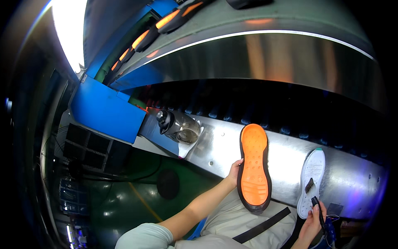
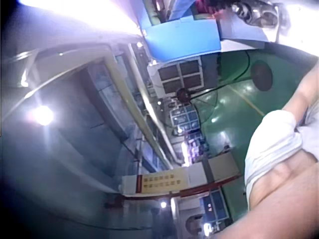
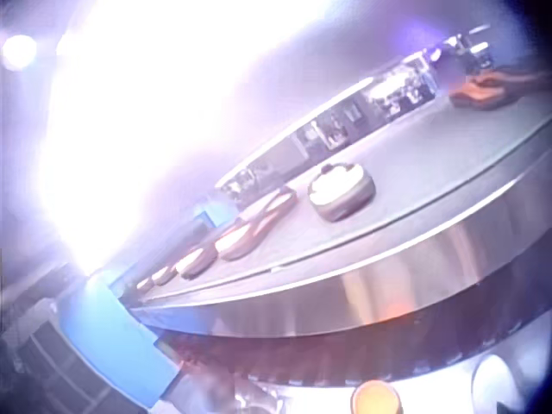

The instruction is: The person applies glue to the bottom of orange shoe soles using a brush. They repeatedly pick up soles from a conveyor belt, apply the adhesive, and place them back on the belt.

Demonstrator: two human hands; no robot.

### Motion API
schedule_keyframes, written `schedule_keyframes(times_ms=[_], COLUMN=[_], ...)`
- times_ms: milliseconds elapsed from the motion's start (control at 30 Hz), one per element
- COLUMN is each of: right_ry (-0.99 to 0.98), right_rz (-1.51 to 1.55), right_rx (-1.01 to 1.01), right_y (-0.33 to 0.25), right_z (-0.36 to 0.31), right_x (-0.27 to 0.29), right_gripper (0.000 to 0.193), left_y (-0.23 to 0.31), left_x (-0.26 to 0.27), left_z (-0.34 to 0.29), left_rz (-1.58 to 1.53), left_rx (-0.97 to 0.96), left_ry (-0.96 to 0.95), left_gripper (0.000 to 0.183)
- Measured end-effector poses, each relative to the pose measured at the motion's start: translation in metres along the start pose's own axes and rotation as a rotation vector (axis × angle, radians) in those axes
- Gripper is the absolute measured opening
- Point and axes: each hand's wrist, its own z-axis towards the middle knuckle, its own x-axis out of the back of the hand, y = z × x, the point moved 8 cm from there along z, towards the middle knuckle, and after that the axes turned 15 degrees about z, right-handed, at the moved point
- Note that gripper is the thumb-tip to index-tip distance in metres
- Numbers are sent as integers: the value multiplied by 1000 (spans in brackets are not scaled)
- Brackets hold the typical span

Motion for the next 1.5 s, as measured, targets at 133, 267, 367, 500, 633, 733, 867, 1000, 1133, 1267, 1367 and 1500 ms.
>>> schedule_keyframes(times_ms=[133,267,367,500,633,733,867,1000,1133,1267,1367,1500], right_ry=[-21,-61,-59,-62,-18,15,-72,-86,-109,-99,-139,-258], right_rz=[-13,-44,-71,-78,-91,-67,-83,-75,-49,32,64,119], right_rx=[-50,-89,-109,-117,-129,-122,-125,-102,-40,72,94,68], right_y=[5,4,3,10,18,16,17,18,17,1,-12,-28], right_z=[6,15,17,25,34,22,28,25,17,8,-2,-13], right_x=[13,16,10,8,19,-5,-4,-1,-8,-22,-35,-47], right_gripper=[29,33,34,34,33,27,32,30,21,17,20,22], left_y=[-4,-1,-4,-7,-7,-7,-6,-9,-4,10,11,8], left_x=[6,-4,4,9,12,15,15,7,13,-34,-27,-33], left_z=[3,2,2,3,-1,6,4,2,-9,6,-4,5], left_rz=[-41,-46,-47,-69,-63,-17,37,-6,224,277,255,116], left_rx=[-16,0,24,61,40,46,12,95,186,63,-71,-109], left_ry=[-7,-45,-39,-28,-11,-17,46,18,424,232,275,98], left_gripper=[41,42,43,43,43,44,48,59,72,57,62,63])
